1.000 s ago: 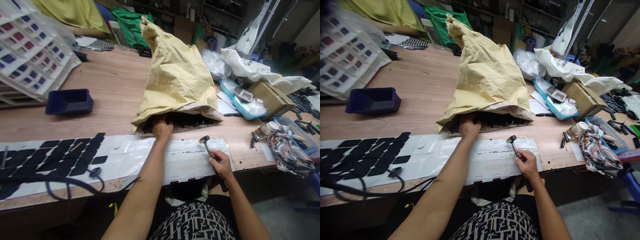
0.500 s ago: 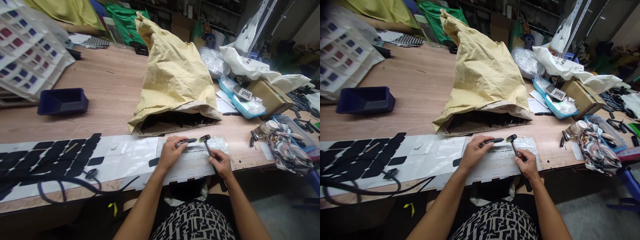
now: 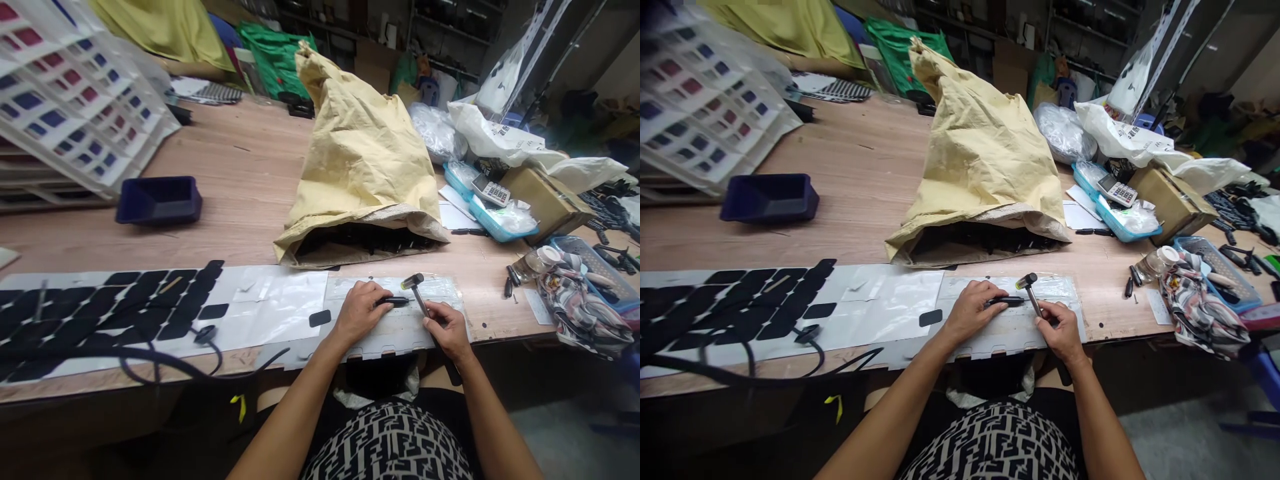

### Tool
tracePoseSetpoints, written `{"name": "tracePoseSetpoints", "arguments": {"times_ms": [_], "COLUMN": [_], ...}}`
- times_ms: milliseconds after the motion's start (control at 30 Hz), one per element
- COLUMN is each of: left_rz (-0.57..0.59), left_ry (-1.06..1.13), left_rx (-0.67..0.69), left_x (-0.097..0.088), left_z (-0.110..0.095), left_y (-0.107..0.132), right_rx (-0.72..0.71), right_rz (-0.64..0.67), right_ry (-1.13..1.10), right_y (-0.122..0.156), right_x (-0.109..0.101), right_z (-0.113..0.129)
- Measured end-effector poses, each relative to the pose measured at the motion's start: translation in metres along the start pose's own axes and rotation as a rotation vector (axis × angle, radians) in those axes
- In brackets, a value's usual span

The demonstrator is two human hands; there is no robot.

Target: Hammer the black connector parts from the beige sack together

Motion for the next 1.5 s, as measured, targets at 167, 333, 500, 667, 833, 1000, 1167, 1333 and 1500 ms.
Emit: {"name": "tracePoseSetpoints", "arguments": {"times_ms": [167, 333, 500, 667, 833, 1000, 1167, 1333, 1500], "left_rz": [-0.023, -0.013, -0.012, -0.016, -0.009, -0.021, -0.013, 0.01, 0.088], "left_ry": [-0.018, -0.028, -0.023, -0.008, -0.01, -0.001, 0.015, 0.031, 0.104], "left_rx": [-0.003, -0.009, -0.012, -0.01, -0.017, -0.011, -0.023, -0.028, 0.161], "left_x": [0.001, 0.002, 0.002, 0.002, 0.001, 0.001, 0.002, -0.004, -0.009], "left_z": [0.002, 0.003, 0.003, 0.003, 0.002, 0.002, 0.003, -0.002, -0.036], "left_y": [-0.001, -0.001, -0.002, -0.003, -0.003, -0.003, -0.004, -0.003, 0.031], "right_rx": [-0.062, -0.1, -0.131, -0.134, -0.154, -0.159, -0.057, 0.076, 0.133], "right_rz": [0.032, 0.024, 0.026, 0.063, 0.041, 0.098, 0.069, -0.009, -0.03], "right_ry": [0.055, 0.094, 0.128, 0.179, 0.121, 0.162, 0.067, -0.158, -0.286], "right_y": [0.004, 0.008, 0.01, 0.01, 0.008, 0.007, 0.001, -0.002, -0.002], "right_x": [0.0, -0.003, -0.003, 0.002, 0.003, 0.012, 0.011, 0.004, 0.003], "right_z": [0.004, 0.013, 0.019, 0.016, 0.025, 0.031, 0.013, -0.006, -0.007]}}
Point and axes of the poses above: each hand's wrist, its own y-axis away from the middle knuckle, its own x-axis out of the palm, z = x × y, the point moved 6 cm from there along -y, towards the middle knuckle, and after that the axes turned 7 degrees about x, right-handed, at the moved point
